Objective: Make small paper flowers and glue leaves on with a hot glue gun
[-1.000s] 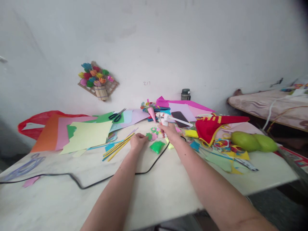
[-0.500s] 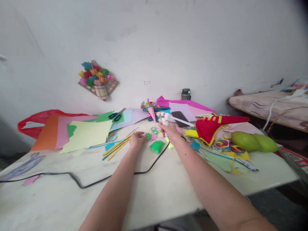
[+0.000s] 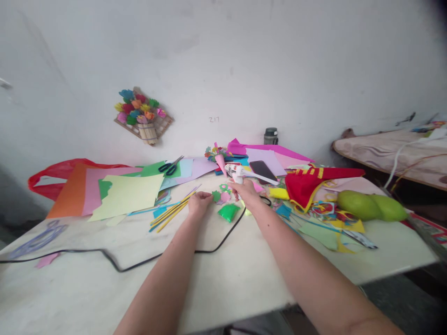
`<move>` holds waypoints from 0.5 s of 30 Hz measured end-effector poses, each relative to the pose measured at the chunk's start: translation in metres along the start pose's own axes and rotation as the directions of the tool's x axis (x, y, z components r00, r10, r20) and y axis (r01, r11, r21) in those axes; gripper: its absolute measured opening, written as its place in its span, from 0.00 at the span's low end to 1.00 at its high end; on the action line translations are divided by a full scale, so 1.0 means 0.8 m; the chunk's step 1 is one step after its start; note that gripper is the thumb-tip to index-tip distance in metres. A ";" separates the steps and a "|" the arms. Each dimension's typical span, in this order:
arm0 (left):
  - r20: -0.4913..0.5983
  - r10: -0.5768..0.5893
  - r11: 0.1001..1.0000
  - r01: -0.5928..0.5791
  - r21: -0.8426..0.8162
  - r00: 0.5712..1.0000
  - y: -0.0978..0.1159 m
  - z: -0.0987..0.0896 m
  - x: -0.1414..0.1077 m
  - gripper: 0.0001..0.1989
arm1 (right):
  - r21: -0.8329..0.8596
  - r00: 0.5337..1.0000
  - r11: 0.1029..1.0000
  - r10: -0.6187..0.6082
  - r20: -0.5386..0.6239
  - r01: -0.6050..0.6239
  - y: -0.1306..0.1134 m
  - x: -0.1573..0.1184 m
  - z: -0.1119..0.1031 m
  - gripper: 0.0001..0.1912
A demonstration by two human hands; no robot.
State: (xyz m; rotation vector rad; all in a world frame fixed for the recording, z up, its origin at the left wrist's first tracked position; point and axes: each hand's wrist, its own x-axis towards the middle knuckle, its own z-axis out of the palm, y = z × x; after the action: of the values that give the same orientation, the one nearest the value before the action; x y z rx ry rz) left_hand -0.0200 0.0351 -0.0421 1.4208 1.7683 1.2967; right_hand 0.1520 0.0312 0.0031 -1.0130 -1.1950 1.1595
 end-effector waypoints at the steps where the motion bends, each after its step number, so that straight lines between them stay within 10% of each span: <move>1: -0.005 -0.004 1.000 0.004 -0.013 1.000 0.001 -0.001 -0.001 0.13 | -0.004 1.000 1.000 0.000 -0.001 0.000 0.000 0.000 0.000 0.17; 15: 0.099 -0.033 0.932 0.066 -0.356 0.995 0.023 -0.019 -0.020 0.17 | -0.147 1.000 0.989 0.003 0.009 -0.002 0.011 0.003 0.014 0.20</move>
State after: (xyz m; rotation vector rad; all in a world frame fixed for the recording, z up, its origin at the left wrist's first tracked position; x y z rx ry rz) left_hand -0.0201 0.0147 -0.0219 1.2003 1.4083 1.4175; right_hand 0.1396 0.0343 -0.0036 -1.1212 -1.3022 1.0913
